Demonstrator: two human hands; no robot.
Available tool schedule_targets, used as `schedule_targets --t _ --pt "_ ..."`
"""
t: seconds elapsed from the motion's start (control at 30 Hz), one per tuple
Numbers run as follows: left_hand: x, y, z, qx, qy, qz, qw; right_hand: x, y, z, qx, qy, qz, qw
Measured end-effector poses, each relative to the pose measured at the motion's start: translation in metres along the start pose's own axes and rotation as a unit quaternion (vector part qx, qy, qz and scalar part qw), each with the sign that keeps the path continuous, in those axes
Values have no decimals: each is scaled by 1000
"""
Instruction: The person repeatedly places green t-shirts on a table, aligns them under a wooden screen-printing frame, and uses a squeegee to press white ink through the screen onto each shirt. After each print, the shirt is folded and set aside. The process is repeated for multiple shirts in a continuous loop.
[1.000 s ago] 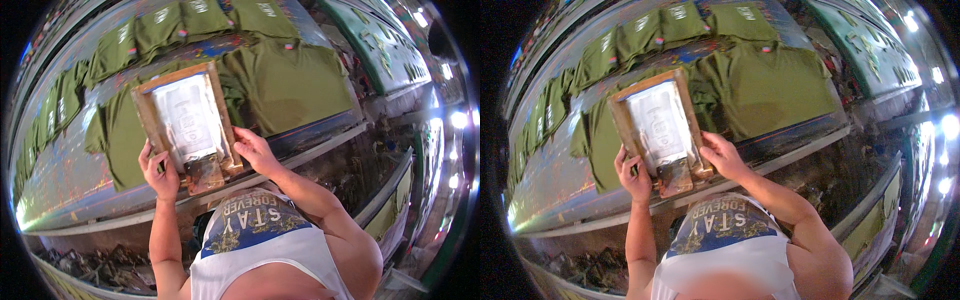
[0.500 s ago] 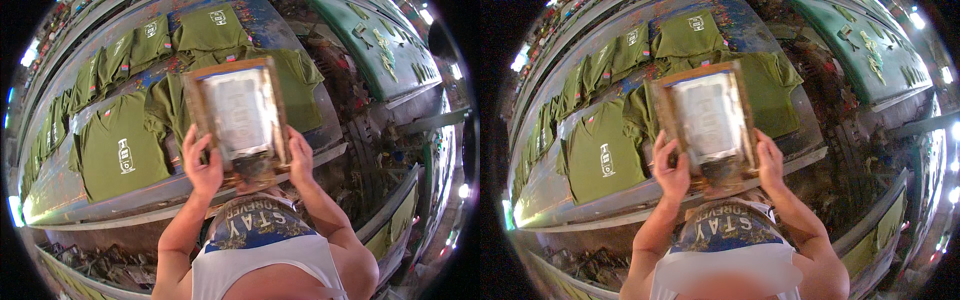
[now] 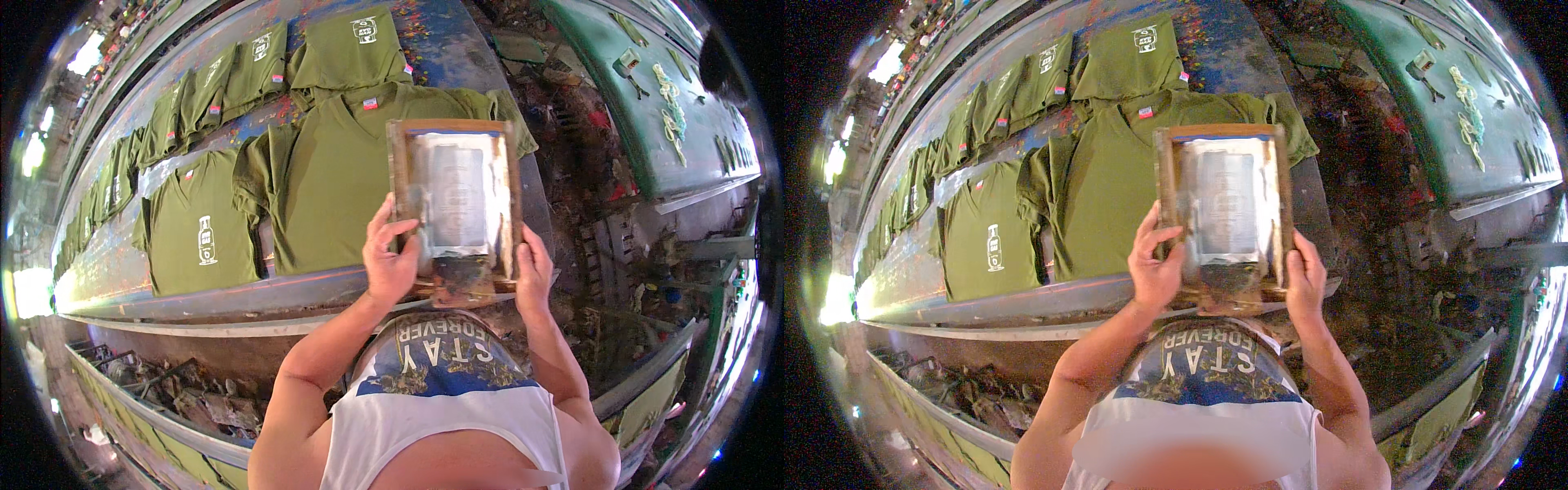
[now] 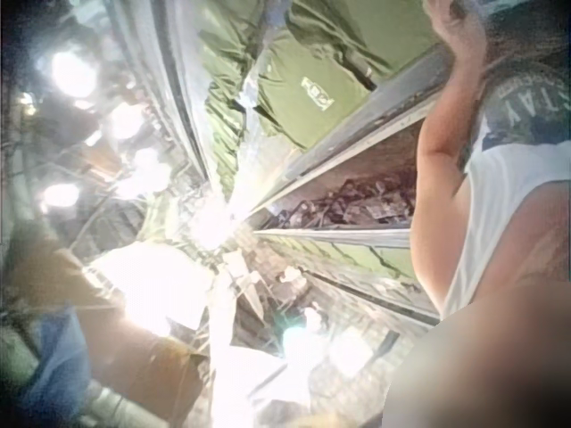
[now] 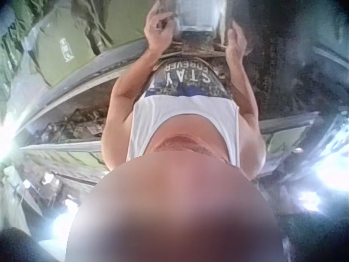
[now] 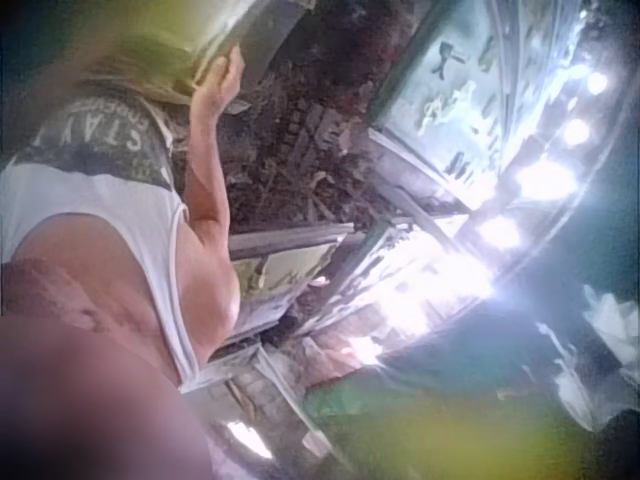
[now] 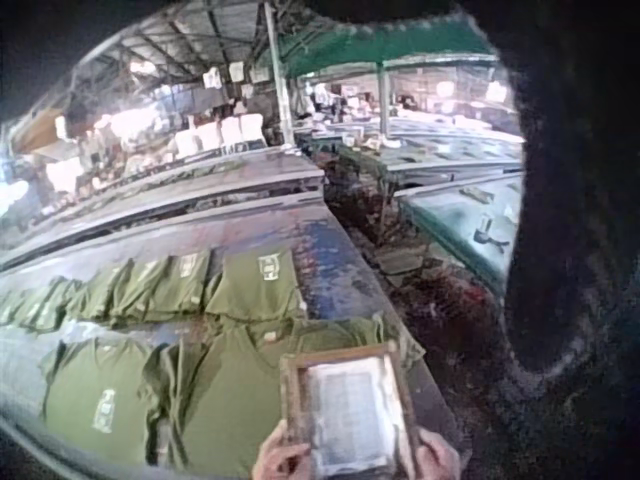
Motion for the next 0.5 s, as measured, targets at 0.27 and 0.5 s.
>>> schedule_targets --t 0.27,0.5 --pt "32 37 8 -37 24 38 998 -8 -55 35 98 13 25 995" --pt "45 30 9 -45 42 25 998 -20 -52 43 102 -6 -11 995"
Point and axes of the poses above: each hand's wrist, its own z-axis towards the middle knuckle, its own y-axis out of the back of the hand, x = y × z, the point moved 8 cm from there along z, towards the middle knuckle, and after that the axes turned 4 degrees about x, right-handed, at the moved point
